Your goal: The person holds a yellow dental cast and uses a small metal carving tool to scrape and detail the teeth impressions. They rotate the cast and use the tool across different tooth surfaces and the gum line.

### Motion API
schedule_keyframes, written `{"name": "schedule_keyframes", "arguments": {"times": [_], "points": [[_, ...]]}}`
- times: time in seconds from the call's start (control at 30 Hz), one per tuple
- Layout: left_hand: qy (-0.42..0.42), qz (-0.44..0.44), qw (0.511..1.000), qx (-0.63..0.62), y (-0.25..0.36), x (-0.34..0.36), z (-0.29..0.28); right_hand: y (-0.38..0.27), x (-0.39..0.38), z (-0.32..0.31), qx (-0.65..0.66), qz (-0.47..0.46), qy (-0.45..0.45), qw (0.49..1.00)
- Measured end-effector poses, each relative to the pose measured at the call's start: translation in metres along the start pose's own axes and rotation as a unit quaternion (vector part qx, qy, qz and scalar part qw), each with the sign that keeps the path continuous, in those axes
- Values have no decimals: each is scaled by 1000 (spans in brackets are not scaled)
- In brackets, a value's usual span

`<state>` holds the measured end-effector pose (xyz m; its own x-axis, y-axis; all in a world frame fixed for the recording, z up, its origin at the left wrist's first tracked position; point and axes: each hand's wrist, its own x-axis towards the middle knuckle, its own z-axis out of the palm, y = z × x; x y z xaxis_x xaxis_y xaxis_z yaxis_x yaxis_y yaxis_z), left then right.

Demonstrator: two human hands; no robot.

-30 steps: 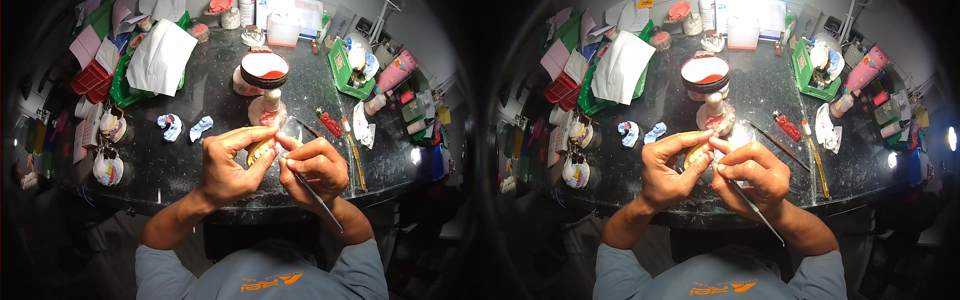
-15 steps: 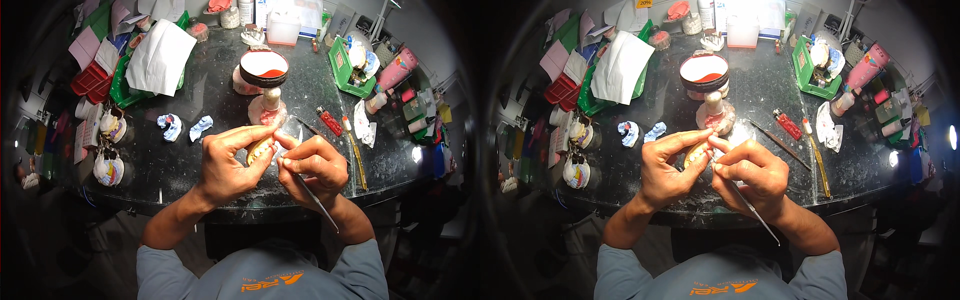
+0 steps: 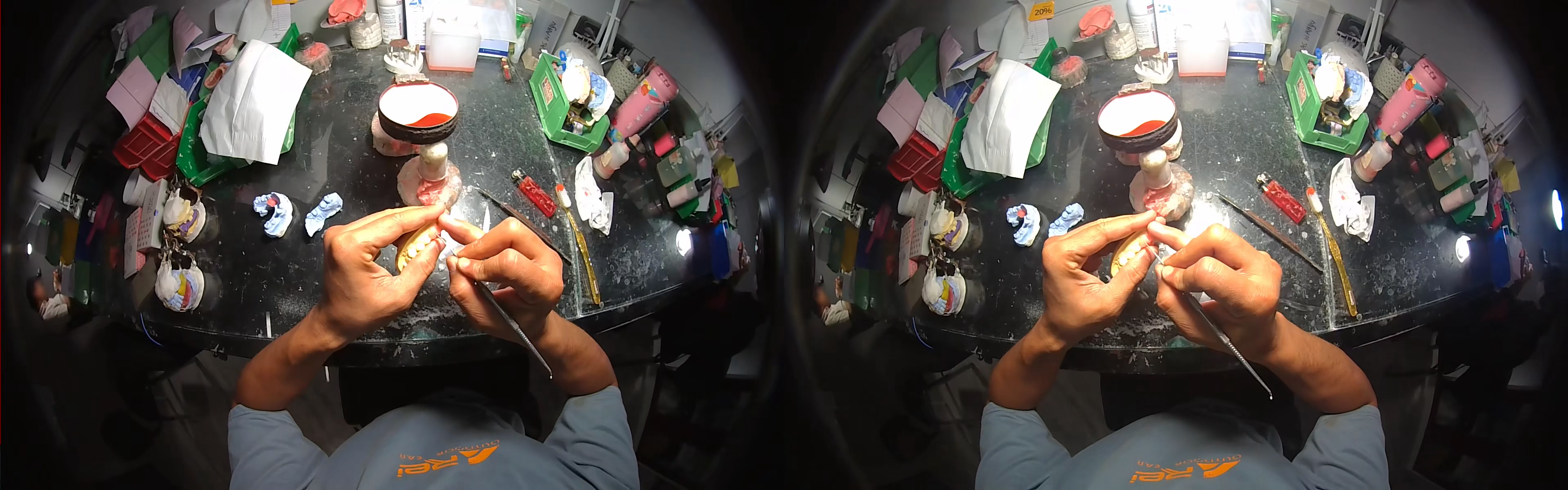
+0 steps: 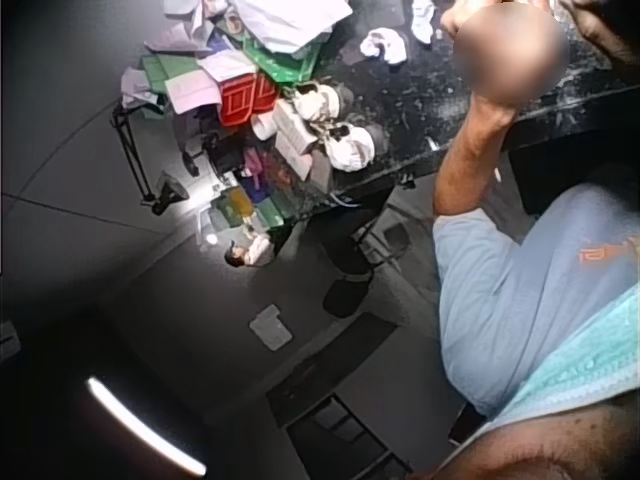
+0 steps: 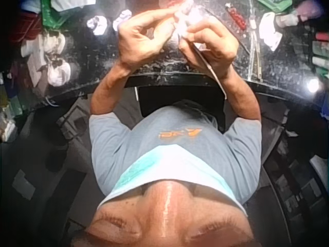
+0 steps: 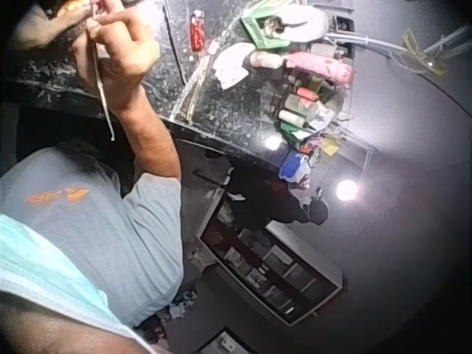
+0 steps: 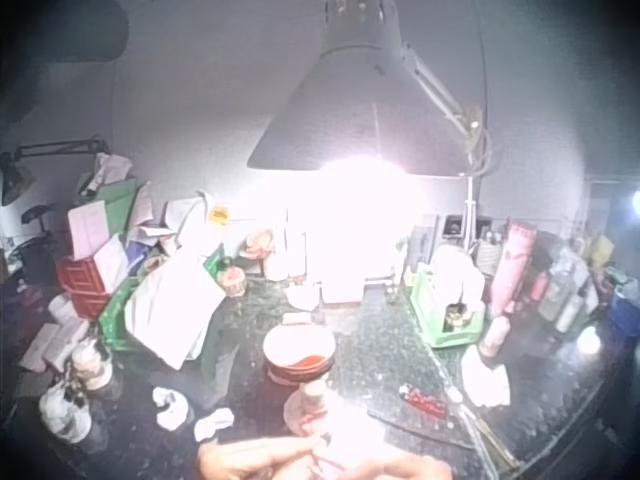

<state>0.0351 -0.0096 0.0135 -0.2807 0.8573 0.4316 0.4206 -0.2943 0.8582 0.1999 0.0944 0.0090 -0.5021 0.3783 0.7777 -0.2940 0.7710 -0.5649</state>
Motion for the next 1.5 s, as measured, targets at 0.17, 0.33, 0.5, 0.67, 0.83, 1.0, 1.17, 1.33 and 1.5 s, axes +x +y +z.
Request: {"name": "schedule_keyframes", "arguments": {"times": [0.17,0.33,0.5,0.67,0.83,1.0,1.17,1.33,1.5], "points": [[0,4,1000,0,-1,0,0,0,1,-1,-1,-3,-1,1000],[-4,4,1000,1,-3,0,-1,-2,1,-1,16,-4,-20,1000],[1,36,999,13,-1,1,-1,-1,2,-1,10,-9,2,1000],[5,16,1000,2,-1,0,-1,0,3,-1,15,-21,-8,1000],[9,42,999,17,-2,0,-2,-1,4,0,19,-22,-6,1000],[10,13,1000,5,0,0,-1,0,3,-1,8,-32,-19,999],[8,30,999,16,0,0,-1,-1,2,-1,6,-17,5,1000],[2,38,999,13,-3,0,0,-1,1,0,-1,-12,10,1000],[28,5,999,-43,-2,0,5,1,1,-2,42,-6,15,999]]}}
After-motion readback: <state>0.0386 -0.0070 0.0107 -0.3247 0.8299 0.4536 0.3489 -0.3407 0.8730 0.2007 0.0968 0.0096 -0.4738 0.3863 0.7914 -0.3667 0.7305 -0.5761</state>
